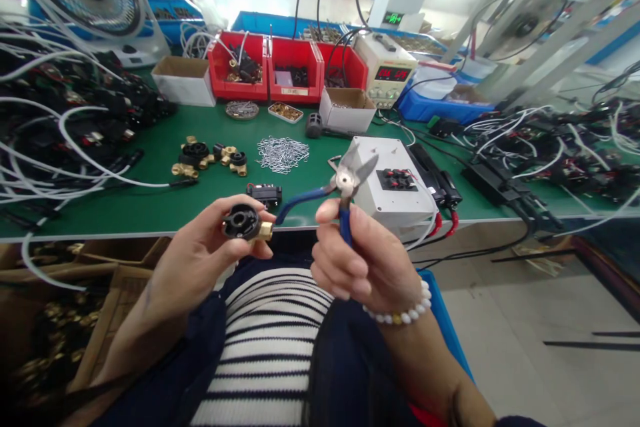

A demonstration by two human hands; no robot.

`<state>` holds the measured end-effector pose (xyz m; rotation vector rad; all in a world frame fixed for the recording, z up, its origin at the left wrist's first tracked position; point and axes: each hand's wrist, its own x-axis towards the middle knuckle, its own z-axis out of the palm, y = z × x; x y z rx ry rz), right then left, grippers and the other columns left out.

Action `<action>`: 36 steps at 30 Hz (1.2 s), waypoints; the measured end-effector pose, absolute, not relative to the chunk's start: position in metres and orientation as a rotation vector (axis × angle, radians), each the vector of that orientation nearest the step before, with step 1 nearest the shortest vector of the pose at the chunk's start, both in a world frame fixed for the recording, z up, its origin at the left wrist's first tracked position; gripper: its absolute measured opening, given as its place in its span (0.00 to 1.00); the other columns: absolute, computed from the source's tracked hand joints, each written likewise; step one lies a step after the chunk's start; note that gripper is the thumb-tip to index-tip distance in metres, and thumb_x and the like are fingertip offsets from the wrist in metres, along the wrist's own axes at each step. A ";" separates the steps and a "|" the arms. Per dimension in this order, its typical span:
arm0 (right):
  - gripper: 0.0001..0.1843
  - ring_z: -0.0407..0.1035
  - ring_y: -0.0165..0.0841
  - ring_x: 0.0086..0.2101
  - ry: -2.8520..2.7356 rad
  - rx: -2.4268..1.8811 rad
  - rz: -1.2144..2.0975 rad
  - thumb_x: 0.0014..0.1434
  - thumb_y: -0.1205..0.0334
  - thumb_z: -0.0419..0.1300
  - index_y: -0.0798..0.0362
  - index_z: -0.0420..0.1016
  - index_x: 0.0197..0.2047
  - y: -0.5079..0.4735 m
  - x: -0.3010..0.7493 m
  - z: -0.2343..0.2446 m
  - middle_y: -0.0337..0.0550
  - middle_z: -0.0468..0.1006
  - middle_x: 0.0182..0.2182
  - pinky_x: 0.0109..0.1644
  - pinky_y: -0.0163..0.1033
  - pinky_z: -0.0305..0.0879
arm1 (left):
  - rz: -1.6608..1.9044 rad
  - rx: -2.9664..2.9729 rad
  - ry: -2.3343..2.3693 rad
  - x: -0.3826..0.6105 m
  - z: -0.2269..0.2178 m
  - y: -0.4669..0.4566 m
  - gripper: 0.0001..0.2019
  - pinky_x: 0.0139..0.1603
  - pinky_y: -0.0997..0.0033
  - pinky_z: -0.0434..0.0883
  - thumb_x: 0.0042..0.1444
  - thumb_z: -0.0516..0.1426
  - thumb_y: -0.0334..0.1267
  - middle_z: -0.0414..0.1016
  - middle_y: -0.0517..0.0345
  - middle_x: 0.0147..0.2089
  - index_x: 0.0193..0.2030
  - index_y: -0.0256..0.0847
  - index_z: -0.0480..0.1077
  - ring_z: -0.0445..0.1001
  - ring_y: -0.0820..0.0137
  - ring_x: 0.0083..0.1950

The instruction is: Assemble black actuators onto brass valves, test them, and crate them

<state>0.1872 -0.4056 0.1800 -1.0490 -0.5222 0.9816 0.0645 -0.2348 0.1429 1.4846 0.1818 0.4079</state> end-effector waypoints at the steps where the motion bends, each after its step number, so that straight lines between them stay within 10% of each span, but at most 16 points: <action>1: 0.15 0.41 0.21 0.09 -0.565 -1.036 0.992 0.57 0.41 0.64 0.42 0.77 0.37 -0.406 0.182 0.180 0.23 0.49 0.11 0.15 0.30 0.48 | 0.442 1.461 0.213 0.064 0.144 -0.237 0.15 0.38 0.73 0.78 0.58 0.64 0.42 0.78 0.59 0.45 0.51 0.46 0.71 0.79 0.72 0.33; 9: 0.14 0.67 0.31 0.22 -0.631 -1.253 0.377 0.56 0.39 0.65 0.37 0.80 0.39 -0.394 0.169 0.165 0.36 0.75 0.25 0.29 0.41 0.68 | 0.597 1.411 0.151 0.058 0.147 -0.249 0.20 0.46 0.71 0.80 0.58 0.64 0.36 0.74 0.59 0.55 0.57 0.54 0.70 0.79 0.71 0.42; 19: 0.07 0.69 0.30 0.19 -0.756 -1.389 0.118 0.61 0.55 0.66 0.43 0.72 0.41 -0.395 0.155 0.163 0.34 0.77 0.23 0.22 0.38 0.64 | 0.739 1.548 0.205 0.055 0.138 -0.251 0.24 0.50 0.63 0.79 0.59 0.64 0.39 0.66 0.53 0.61 0.62 0.57 0.66 0.72 0.60 0.57; 36: 0.28 0.54 0.20 0.10 -0.548 -1.242 1.099 0.67 0.43 0.52 0.55 0.70 0.24 -0.387 0.149 0.174 0.35 0.69 0.13 0.13 0.27 0.45 | 0.979 1.894 0.176 0.057 0.138 -0.252 0.23 0.61 0.62 0.71 0.61 0.61 0.46 0.65 0.52 0.59 0.62 0.50 0.65 0.68 0.61 0.61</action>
